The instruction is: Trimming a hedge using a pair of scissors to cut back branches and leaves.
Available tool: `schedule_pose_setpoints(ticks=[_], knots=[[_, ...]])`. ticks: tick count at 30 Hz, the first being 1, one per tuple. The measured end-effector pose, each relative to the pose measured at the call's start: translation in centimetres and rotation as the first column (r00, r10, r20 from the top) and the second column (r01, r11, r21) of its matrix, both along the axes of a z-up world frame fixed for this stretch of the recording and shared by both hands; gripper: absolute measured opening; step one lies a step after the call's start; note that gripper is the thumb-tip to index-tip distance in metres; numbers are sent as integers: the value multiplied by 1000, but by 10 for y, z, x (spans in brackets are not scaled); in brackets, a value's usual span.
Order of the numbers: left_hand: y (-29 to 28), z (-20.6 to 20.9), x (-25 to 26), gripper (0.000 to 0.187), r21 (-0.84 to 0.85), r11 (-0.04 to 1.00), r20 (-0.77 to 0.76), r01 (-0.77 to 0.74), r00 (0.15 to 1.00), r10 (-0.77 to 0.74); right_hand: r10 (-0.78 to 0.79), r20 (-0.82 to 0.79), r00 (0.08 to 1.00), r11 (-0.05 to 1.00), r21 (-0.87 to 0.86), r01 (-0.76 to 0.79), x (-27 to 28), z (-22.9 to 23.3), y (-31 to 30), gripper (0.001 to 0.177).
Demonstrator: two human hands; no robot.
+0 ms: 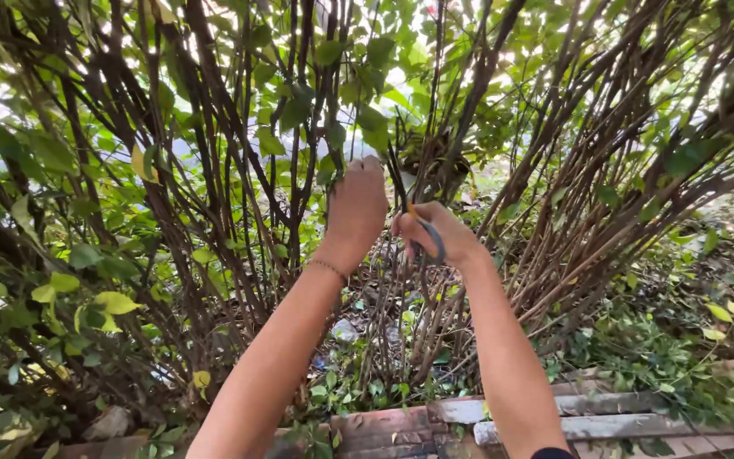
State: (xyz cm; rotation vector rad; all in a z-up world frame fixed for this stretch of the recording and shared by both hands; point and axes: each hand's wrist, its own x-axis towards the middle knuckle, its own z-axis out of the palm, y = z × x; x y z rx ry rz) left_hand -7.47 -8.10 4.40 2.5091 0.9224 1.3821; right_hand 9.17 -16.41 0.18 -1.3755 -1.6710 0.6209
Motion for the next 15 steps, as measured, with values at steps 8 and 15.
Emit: schedule_pose_setpoints(ticks=[8,15], knots=[[5,0,9,24,-16,1000,19,13,1000,-13,-244,-35,969,969,41,245,-6,-15,-9,57],[87,-17,67,26,859,459,-154,-225,742,652,160,-431,888,986,33,-162,-19,-59,-15,71]])
